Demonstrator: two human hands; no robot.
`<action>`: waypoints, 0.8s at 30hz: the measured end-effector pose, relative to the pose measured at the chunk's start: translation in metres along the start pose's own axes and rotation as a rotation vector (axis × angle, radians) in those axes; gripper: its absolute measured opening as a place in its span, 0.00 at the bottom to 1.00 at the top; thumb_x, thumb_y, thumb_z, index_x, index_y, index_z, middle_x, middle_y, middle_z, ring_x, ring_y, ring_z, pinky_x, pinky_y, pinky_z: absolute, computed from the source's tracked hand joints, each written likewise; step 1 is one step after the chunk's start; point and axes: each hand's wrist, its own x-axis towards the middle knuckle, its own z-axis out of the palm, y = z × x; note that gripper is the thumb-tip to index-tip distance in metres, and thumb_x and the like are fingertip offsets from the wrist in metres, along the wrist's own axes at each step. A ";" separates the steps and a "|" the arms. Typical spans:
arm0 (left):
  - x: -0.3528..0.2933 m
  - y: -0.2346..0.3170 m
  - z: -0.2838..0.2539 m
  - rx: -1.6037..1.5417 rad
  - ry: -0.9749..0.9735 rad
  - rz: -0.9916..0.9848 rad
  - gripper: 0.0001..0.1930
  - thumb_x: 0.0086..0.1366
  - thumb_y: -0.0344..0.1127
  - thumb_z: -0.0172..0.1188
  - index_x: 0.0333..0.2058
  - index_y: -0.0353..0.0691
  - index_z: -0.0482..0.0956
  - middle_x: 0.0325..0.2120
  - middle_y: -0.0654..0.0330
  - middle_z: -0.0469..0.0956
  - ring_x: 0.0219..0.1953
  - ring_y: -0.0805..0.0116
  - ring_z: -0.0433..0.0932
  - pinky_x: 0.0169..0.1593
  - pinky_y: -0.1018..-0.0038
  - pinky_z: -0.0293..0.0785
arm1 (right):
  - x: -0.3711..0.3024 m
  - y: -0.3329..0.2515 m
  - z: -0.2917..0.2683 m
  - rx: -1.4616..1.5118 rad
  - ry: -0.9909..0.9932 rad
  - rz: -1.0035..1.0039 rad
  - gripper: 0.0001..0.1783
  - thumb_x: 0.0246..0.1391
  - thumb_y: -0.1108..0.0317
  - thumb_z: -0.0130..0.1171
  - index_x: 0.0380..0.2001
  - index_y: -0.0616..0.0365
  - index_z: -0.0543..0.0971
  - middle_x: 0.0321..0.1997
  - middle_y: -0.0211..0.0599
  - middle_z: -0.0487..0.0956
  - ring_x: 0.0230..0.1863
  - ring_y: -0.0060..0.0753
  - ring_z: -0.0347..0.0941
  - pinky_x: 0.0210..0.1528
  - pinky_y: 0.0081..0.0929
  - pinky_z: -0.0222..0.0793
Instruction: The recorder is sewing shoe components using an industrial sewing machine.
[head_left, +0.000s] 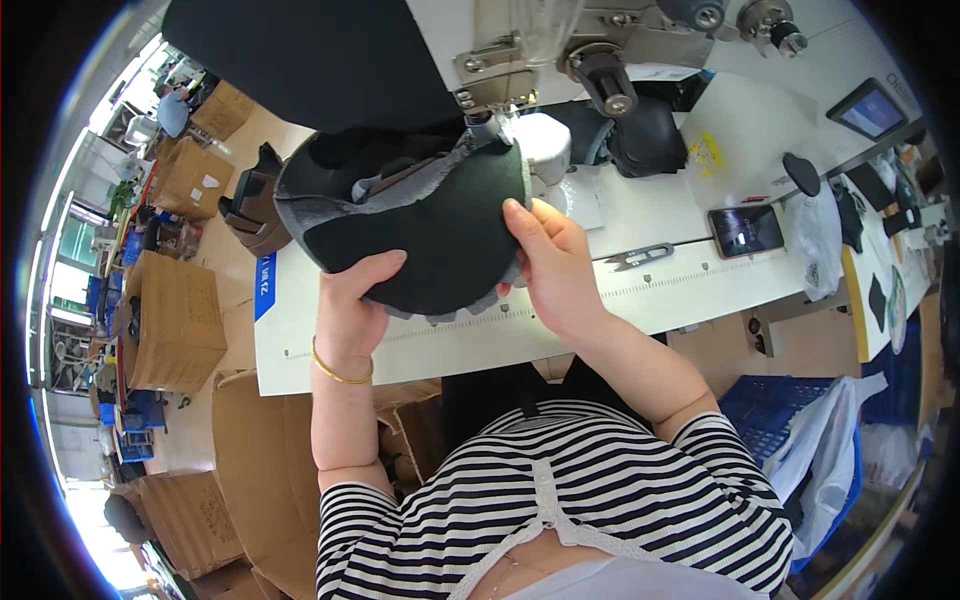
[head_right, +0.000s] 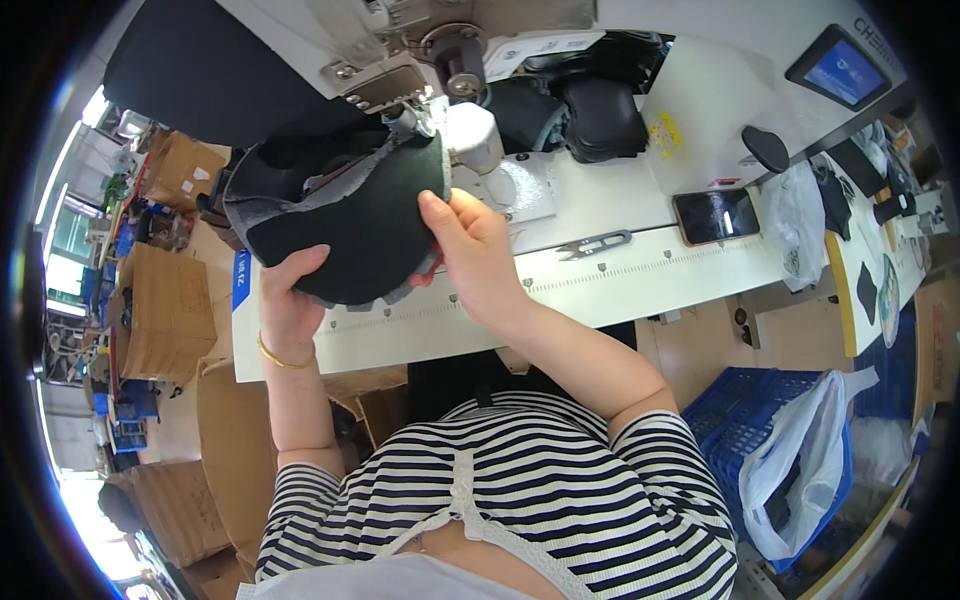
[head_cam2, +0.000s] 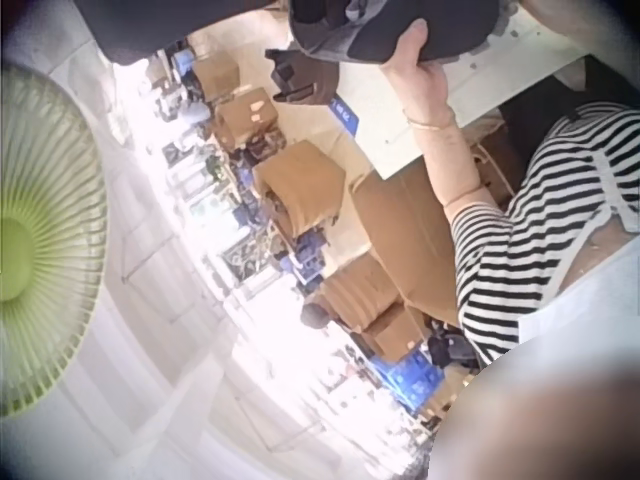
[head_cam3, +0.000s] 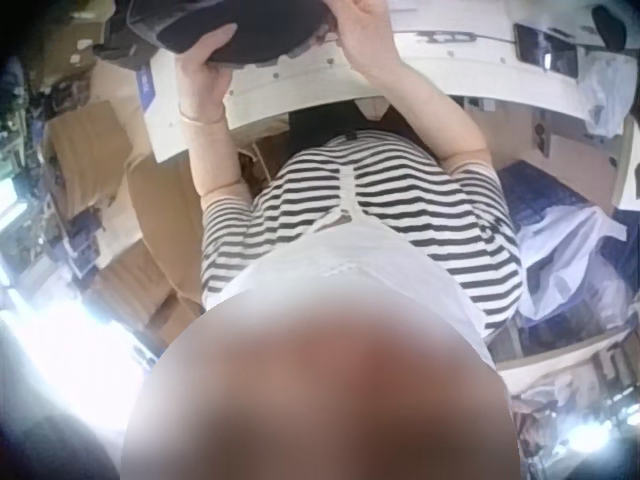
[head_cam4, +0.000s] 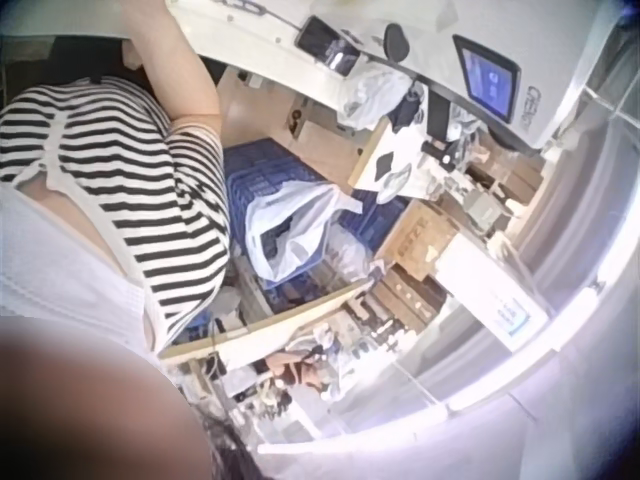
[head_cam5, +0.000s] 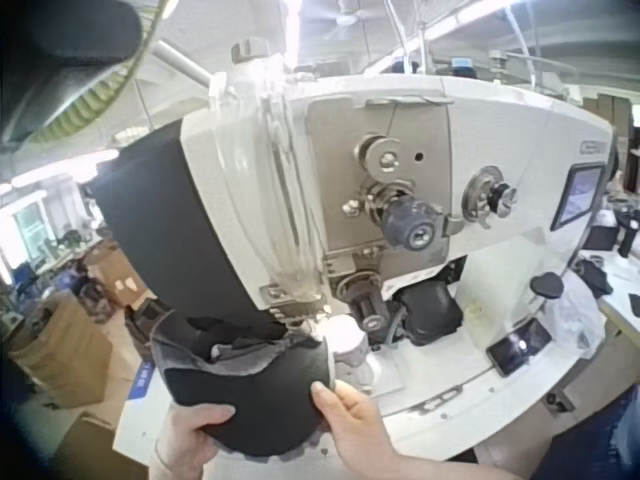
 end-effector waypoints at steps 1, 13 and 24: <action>0.001 0.000 0.000 -0.007 0.000 -0.018 0.12 0.51 0.17 0.54 0.35 0.27 0.79 0.34 0.50 0.81 0.37 0.60 0.81 0.44 0.71 0.77 | -0.002 0.000 0.001 0.020 -0.024 -0.004 0.14 0.64 0.61 0.46 0.34 0.61 0.72 0.27 0.34 0.78 0.19 0.21 0.71 0.19 0.19 0.66; 0.000 -0.004 -0.006 0.060 -0.044 0.039 0.11 0.52 0.17 0.54 0.36 0.26 0.79 0.37 0.51 0.81 0.39 0.61 0.81 0.46 0.71 0.77 | -0.016 -0.005 0.001 -0.002 -0.052 0.034 0.15 0.64 0.63 0.46 0.45 0.64 0.68 0.31 0.38 0.79 0.20 0.27 0.75 0.21 0.19 0.69; 0.005 -0.002 0.002 0.080 -0.002 0.016 0.19 0.52 0.17 0.51 0.45 0.25 0.72 0.41 0.47 0.77 0.42 0.58 0.79 0.47 0.69 0.78 | -0.007 -0.010 -0.003 -0.037 -0.093 -0.005 0.16 0.63 0.64 0.47 0.49 0.64 0.66 0.33 0.39 0.79 0.21 0.26 0.75 0.21 0.19 0.70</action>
